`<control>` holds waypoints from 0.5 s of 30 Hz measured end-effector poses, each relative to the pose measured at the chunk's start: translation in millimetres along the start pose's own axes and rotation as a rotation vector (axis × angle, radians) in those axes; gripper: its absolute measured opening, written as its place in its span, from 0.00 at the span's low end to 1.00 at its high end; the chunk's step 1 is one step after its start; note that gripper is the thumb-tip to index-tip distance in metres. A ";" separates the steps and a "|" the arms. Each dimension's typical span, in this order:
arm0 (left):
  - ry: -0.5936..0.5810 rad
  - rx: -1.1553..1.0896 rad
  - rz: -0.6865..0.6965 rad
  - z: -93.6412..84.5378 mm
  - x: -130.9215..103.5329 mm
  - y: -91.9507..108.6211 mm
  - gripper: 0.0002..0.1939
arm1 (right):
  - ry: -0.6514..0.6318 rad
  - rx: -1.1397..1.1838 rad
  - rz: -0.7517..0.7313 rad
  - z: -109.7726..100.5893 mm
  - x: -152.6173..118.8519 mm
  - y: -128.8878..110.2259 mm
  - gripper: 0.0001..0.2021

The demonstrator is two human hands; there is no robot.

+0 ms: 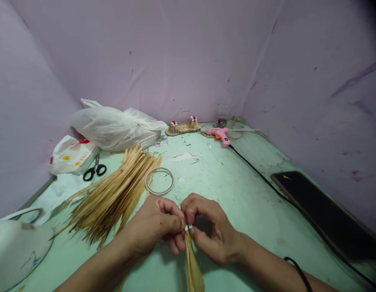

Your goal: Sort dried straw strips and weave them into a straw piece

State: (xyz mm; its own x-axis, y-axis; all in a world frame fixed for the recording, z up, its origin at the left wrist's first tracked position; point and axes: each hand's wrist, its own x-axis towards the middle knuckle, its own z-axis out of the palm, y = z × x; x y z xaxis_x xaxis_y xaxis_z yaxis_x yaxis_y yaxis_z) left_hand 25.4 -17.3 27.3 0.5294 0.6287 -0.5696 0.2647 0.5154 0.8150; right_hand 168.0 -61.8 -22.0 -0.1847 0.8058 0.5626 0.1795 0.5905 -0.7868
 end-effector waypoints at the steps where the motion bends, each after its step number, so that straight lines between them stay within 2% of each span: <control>1: -0.009 -0.001 0.001 0.0 0.2 0.0 0.03 | -0.004 0.010 0.008 0.1 -0.6 0.1 0.06; 15: -0.034 -0.002 -0.003 -0.3 1.1 -1.8 0.03 | -0.036 0.095 0.085 0.6 -0.9 2.5 0.04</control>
State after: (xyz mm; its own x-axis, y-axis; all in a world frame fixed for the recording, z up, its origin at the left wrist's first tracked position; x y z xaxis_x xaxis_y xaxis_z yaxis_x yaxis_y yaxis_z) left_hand 25.3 -17.4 25.2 0.5558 0.6073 -0.5677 0.2644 0.5183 0.8133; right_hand 168.1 -61.1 -24.6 -0.2074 0.8498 0.4846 0.1038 0.5117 -0.8529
